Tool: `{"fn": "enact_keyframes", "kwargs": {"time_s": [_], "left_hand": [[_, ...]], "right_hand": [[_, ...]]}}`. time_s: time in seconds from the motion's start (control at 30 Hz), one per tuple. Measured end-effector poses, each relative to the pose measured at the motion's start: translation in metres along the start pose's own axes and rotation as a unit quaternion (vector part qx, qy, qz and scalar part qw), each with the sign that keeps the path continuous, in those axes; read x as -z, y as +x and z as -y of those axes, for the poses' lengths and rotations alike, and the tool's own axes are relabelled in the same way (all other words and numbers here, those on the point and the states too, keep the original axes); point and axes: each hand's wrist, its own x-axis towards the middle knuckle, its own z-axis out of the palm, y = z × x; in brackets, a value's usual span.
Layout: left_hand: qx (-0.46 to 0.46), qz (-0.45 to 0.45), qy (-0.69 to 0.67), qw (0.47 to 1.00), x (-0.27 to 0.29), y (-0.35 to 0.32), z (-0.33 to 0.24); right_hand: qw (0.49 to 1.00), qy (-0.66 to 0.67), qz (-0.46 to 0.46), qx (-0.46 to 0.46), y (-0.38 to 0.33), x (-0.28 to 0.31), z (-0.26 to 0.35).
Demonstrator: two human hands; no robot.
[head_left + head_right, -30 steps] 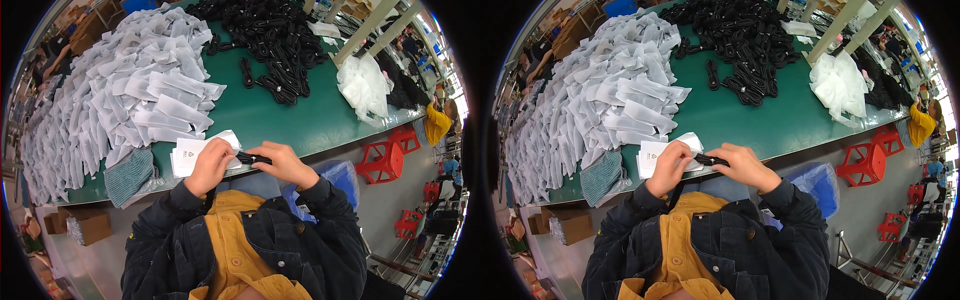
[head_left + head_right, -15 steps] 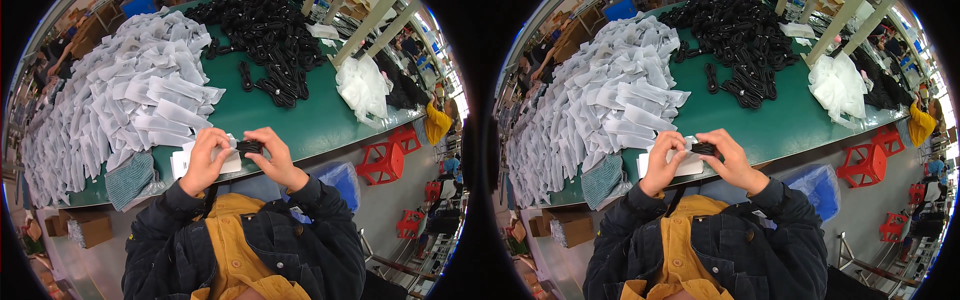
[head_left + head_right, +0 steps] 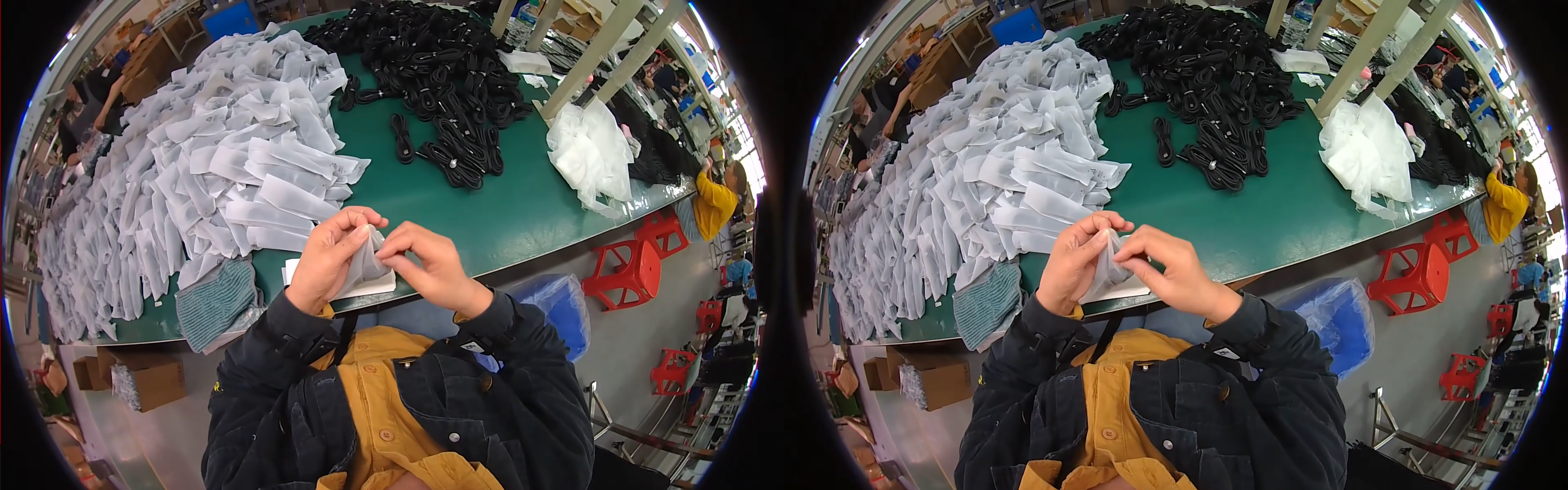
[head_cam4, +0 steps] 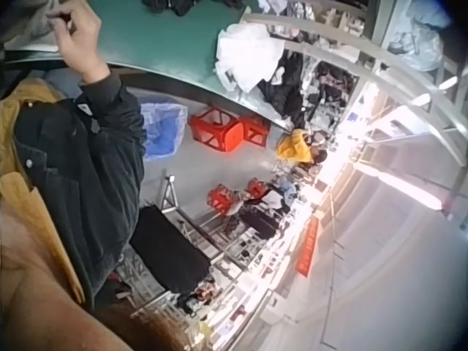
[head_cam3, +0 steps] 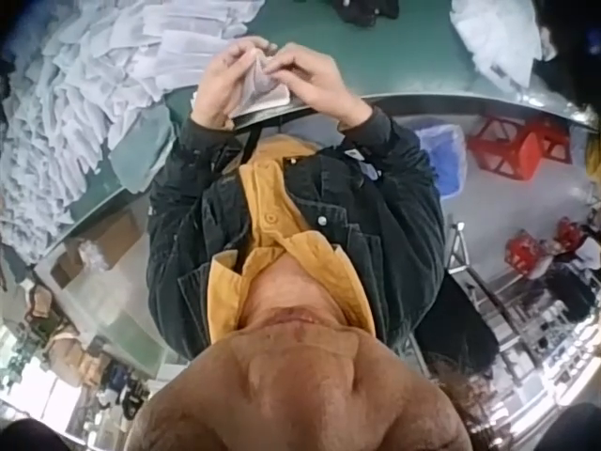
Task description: The person packages black cables by hand, picking up a cable and a white bag, sliding the cable into the bag, and setting the packaged item onto a pile. This process is repeated multiple times, with the person occasionally rearranging the piles on the table.
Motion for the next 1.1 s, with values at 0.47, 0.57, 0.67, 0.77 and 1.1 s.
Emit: {"fn": "enact_keyframes", "kwargs": {"time_s": [0.47,0.57,0.67,0.77,1.1], "left_hand": [[-0.156,-0.098,0.528,0.829,0.024,-0.027,-0.009],[-0.13,-0.027,0.562,0.816,0.004,-0.034,0.028],[-0.162,0.0,0.605,0.78,0.004,-0.031,0.046],[-0.169,-0.006,0.627,0.76,0.006,-0.028,0.053],[-0.066,-0.078,0.466,0.879,0.002,-0.031,0.042]], "right_hand": [[0.817,-0.569,-0.036,-0.088,-0.018,0.072,-0.083],[0.821,-0.555,-0.027,-0.133,-0.027,0.048,-0.078],[0.835,-0.529,-0.042,-0.145,-0.036,0.041,-0.081],[0.882,-0.429,-0.074,-0.182,-0.042,0.049,-0.083],[0.925,0.126,-0.126,-0.337,-0.073,0.04,-0.013]]}}
